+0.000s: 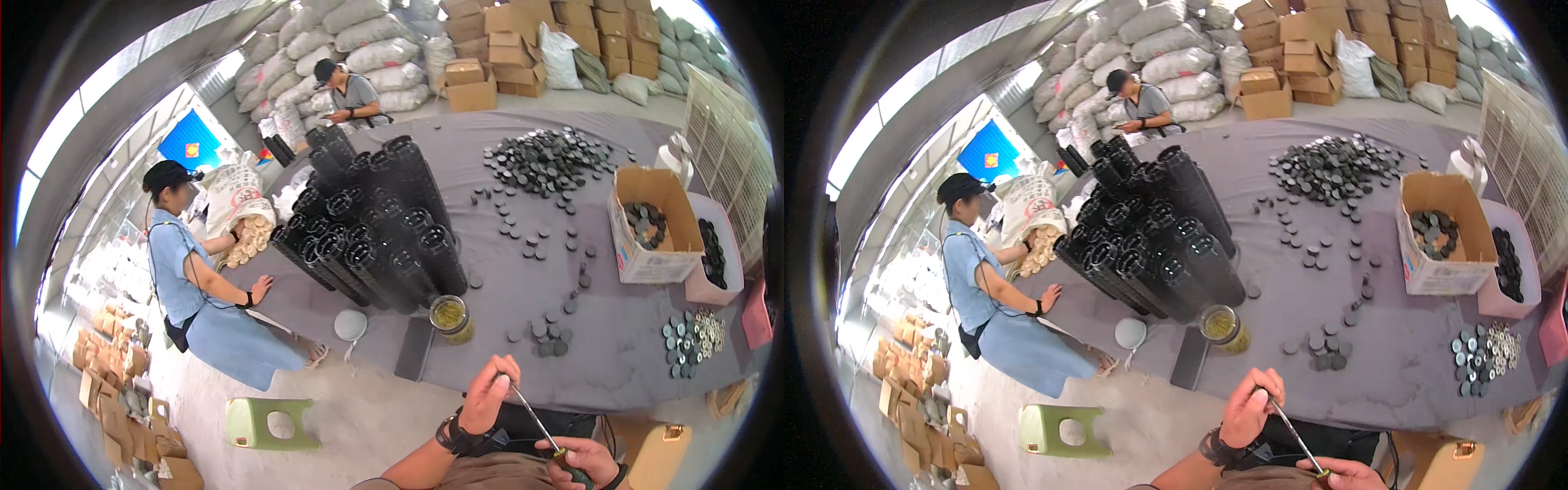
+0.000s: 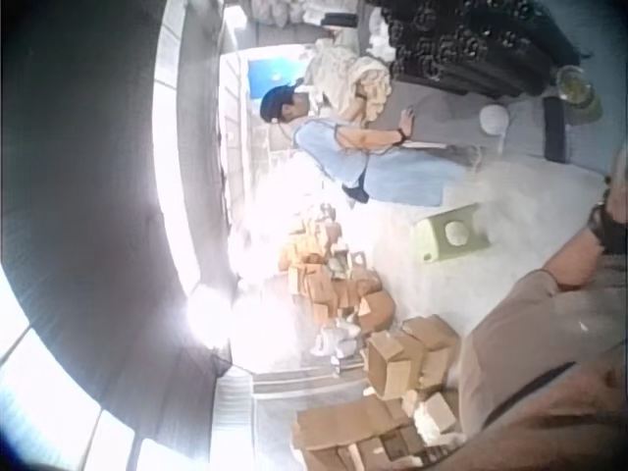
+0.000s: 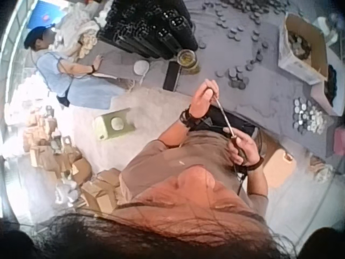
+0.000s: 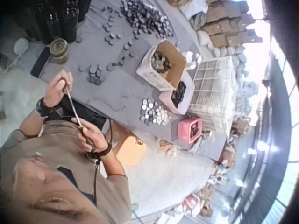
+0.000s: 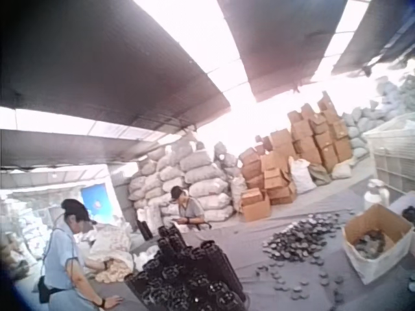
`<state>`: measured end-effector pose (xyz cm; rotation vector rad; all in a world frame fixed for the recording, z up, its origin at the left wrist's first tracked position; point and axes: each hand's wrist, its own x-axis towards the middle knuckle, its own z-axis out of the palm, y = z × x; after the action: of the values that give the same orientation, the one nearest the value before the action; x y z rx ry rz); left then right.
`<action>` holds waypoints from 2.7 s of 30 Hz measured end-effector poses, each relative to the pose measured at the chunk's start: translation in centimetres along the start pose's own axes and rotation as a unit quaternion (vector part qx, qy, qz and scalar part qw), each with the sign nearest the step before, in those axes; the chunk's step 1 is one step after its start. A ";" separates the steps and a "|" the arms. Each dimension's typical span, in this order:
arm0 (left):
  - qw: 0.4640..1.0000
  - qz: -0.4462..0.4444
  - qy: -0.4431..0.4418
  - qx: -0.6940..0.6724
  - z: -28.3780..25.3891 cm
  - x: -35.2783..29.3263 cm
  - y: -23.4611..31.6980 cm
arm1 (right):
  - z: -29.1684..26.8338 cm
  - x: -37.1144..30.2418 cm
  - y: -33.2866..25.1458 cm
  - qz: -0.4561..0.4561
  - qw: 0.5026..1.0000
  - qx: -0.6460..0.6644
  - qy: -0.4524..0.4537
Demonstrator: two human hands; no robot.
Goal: Using a screwdriver to secure components into black plastic circular parts.
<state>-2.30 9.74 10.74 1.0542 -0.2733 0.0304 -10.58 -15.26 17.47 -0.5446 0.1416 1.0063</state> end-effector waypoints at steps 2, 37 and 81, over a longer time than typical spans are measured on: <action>0.999 0.006 -0.029 0.022 0.0 -0.2 0.1 | -0.5 0.2 0.1 0.014 0.999 0.020 -0.020; 0.981 -0.153 -0.044 0.108 0.0 -0.4 1.1 | 0.4 0.3 -0.7 -0.260 0.562 -0.761 0.191; 0.985 -0.071 0.118 -0.108 2.2 -0.5 0.0 | 2.0 2.1 1.2 -0.276 0.413 -0.821 0.280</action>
<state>-3.28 7.91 11.66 0.8420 0.0145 -0.0019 -10.75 -12.19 17.96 -2.5811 -0.5432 -0.1416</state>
